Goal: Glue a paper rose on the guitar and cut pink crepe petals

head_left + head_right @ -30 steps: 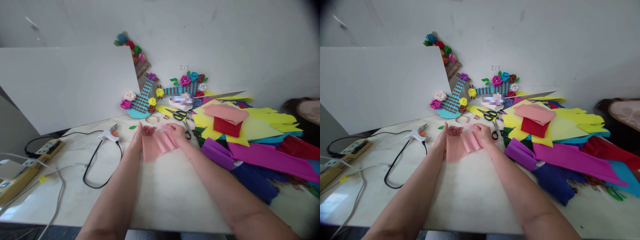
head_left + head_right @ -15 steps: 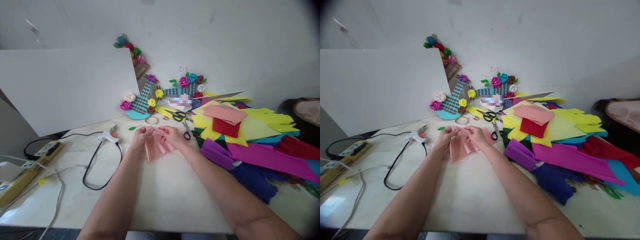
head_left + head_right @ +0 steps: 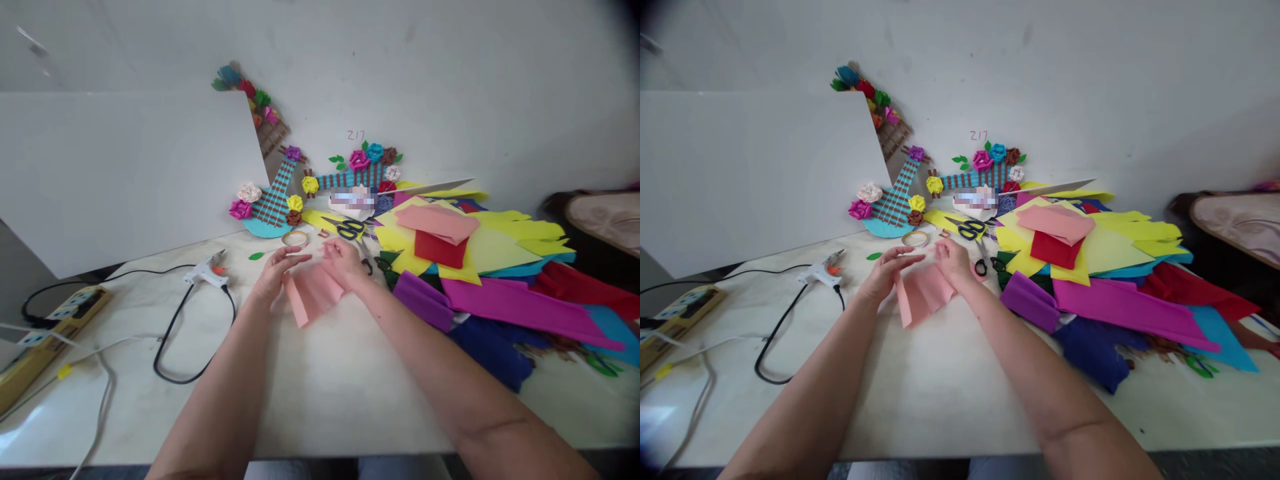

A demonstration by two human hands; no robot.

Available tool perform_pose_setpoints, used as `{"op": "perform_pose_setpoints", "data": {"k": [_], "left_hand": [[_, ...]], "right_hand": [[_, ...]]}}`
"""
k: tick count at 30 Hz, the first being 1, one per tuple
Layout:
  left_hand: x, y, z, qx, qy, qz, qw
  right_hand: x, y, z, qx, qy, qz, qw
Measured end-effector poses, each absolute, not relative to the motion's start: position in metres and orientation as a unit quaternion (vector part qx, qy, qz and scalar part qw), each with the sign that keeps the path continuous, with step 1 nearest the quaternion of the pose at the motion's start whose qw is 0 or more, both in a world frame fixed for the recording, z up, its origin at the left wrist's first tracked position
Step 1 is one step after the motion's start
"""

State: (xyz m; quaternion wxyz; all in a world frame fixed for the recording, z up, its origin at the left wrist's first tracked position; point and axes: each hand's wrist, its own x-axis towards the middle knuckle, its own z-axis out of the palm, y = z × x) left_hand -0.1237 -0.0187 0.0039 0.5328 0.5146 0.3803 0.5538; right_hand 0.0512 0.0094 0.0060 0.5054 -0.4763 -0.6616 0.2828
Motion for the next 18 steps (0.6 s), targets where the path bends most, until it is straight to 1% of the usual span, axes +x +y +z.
{"op": "perform_pose_setpoints", "data": {"k": [1,3,6,9,10,14,18], "left_hand": [[-0.126,-0.017,0.004,0.523,0.409,0.560,0.495],[-0.131,-0.013,0.004,0.551,0.481,0.542,0.414],[-0.138,-0.011,0.006,0.585,0.605,0.453,0.293],[-0.145,-0.014,0.012,0.587,0.684,0.382,0.206],[-0.147,-0.015,0.014,0.587,0.695,0.365,0.199],[-0.156,-0.018,0.017,0.606,0.712,0.276,0.223],[-0.163,-0.017,0.013,0.654,0.699,0.212,0.196]], "right_hand": [[0.058,0.013,0.011,-0.498,-0.659,0.267,0.497],[0.074,0.017,0.022,-0.561,-0.655,0.228,0.451],[0.097,0.020,0.034,-0.655,-0.645,0.105,0.380],[0.117,0.023,0.039,-0.725,-0.605,0.031,0.328],[0.122,0.025,0.039,-0.742,-0.592,0.022,0.313],[0.140,0.031,0.037,-0.781,-0.563,0.015,0.269],[0.152,0.034,0.032,-0.793,-0.560,0.011,0.239]]}}
